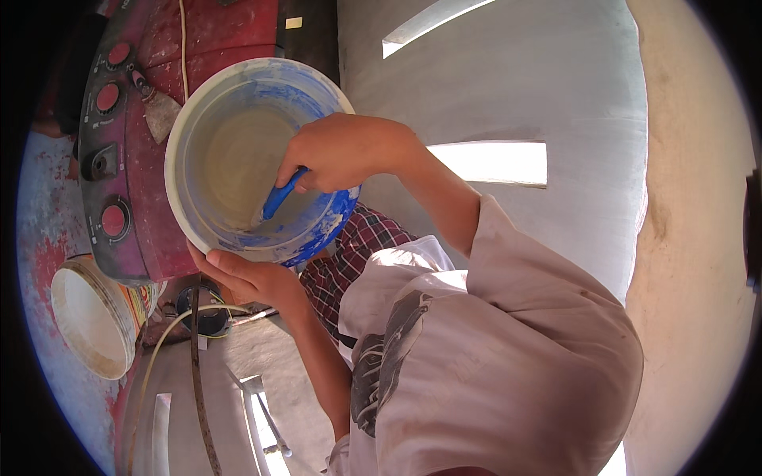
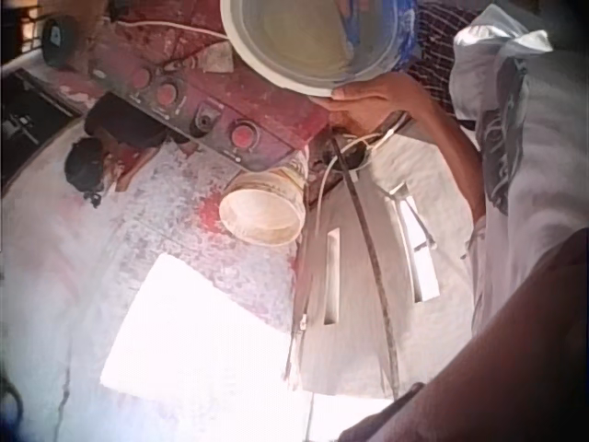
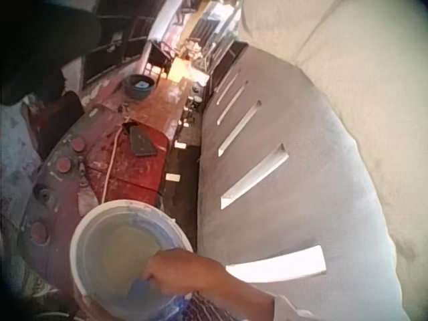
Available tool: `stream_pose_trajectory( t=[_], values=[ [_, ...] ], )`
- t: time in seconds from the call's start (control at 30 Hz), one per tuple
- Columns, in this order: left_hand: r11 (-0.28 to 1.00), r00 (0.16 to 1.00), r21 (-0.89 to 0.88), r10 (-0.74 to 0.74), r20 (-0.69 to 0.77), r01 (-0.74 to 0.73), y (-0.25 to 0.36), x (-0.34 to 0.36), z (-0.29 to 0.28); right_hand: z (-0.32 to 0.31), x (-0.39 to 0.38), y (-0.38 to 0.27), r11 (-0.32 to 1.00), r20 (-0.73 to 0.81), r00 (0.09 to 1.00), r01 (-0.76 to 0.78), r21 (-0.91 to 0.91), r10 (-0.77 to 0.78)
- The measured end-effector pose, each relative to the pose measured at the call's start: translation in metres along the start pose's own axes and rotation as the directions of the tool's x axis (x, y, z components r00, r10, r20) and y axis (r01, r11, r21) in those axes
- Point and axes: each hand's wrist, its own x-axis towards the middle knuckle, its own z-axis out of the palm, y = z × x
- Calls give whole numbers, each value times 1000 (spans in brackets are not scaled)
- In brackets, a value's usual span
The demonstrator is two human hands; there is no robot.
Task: The person fills a bucket with water from a tap, then stirs the contents with a blue plastic scraper. They carry the bucket across a tiled floor and walk toward a metal gate while continuing to stir.
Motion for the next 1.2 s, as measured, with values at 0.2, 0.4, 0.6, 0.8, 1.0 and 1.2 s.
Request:
stream_pose_trajectory(
  t=[0.2,0.4,0.6,0.8,1.0,1.2],
  values=[
    [985,988,-134,-90,121,107,0,-3,0,18,1,-5,996,-147,987,-77,-43,70],
    [987,975,-99,-103,195,124,-5,3,-10,9,1,-24,995,-96,993,-80,-54,75],
    [972,989,-233,23,149,12,-11,-2,-2,-3,1,-17,995,-49,999,3,96,2],
    [985,988,-171,-12,156,39,-3,-1,-3,17,24,-14,974,-331,944,79,214,-3],
    [991,989,-137,19,144,1,2,0,-2,21,-5,-15,948,-547,810,-34,316,211],
    [996,991,-84,-3,132,15,8,-1,-3,39,-4,-29,973,-657,729,-51,223,189]
  ],
)
